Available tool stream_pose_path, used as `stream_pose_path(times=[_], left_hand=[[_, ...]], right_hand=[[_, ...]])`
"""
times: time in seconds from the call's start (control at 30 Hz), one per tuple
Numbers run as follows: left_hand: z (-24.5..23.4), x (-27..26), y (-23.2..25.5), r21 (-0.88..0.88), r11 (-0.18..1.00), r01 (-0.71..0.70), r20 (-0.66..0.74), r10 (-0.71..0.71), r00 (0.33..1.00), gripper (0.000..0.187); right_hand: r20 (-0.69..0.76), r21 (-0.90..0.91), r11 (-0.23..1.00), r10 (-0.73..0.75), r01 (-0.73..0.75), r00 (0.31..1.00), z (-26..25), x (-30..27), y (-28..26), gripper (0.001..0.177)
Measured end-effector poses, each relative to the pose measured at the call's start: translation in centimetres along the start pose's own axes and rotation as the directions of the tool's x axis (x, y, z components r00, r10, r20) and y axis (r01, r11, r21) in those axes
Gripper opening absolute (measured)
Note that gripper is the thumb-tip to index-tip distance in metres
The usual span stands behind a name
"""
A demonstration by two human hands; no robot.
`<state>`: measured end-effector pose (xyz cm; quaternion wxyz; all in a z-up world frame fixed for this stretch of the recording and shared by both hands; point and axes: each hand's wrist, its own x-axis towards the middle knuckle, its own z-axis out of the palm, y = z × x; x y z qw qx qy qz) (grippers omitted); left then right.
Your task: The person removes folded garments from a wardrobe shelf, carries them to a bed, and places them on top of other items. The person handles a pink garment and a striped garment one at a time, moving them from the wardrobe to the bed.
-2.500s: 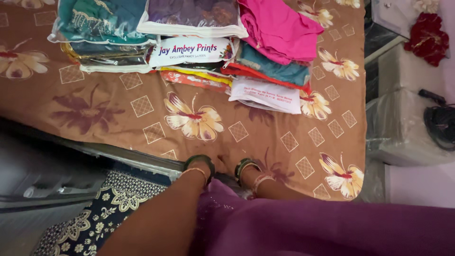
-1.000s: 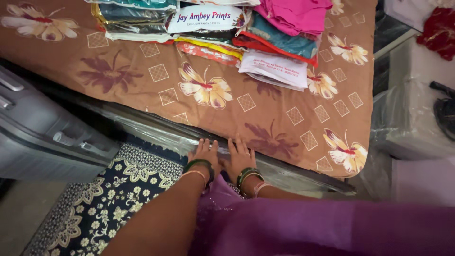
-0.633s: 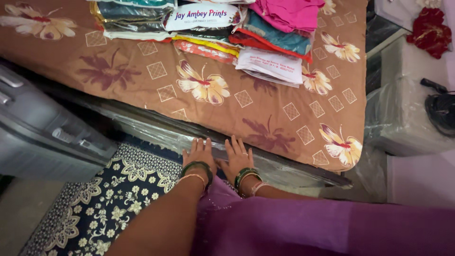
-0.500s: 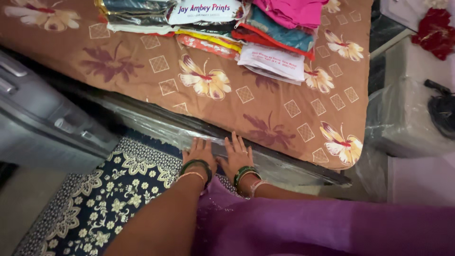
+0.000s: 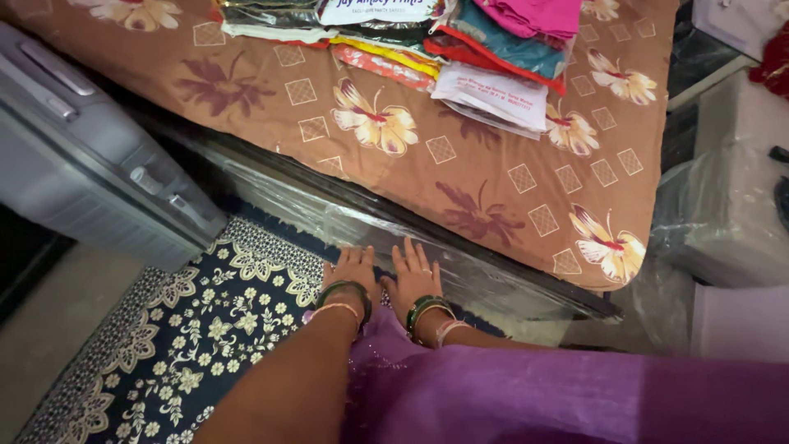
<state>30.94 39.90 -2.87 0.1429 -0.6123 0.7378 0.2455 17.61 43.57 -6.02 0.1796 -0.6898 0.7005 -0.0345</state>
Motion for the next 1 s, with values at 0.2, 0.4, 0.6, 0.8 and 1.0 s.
stream_pose_path(times=[0.2,0.4,0.6,0.8,1.0], left_hand=[[0.9,-1.1,-0.7,-0.037,0.999,-0.005,-0.009,0.004,1.000,0.075],[1.1,-2.0,-1.7,0.014,1.000,-0.006,0.043,0.005,0.999,0.072],[2.0,-3.4,-2.9,-0.045,0.999,0.022,0.018,-0.022,1.000,0.071],[2.6,-4.5,-3.2,0.015,0.998,-0.060,-0.048,0.060,0.997,0.063],[3.1,-5.4,-3.6,0.045,0.997,-0.067,-0.070,0.070,0.995,0.067]], right_hand=[[0.038,0.007,1.000,0.018,-0.019,0.999,0.8,-1.6,-0.5,0.071],[0.019,0.022,0.995,0.092,-0.093,0.996,2.0,-1.9,-1.1,0.073],[-0.012,0.065,0.984,0.166,-0.165,0.986,2.1,-3.0,-2.8,0.077],[-0.062,0.119,0.972,0.213,-0.205,0.975,2.1,-4.7,-4.7,0.085],[-0.002,0.060,0.974,0.217,-0.217,0.976,2.6,-6.0,-4.9,0.080]])
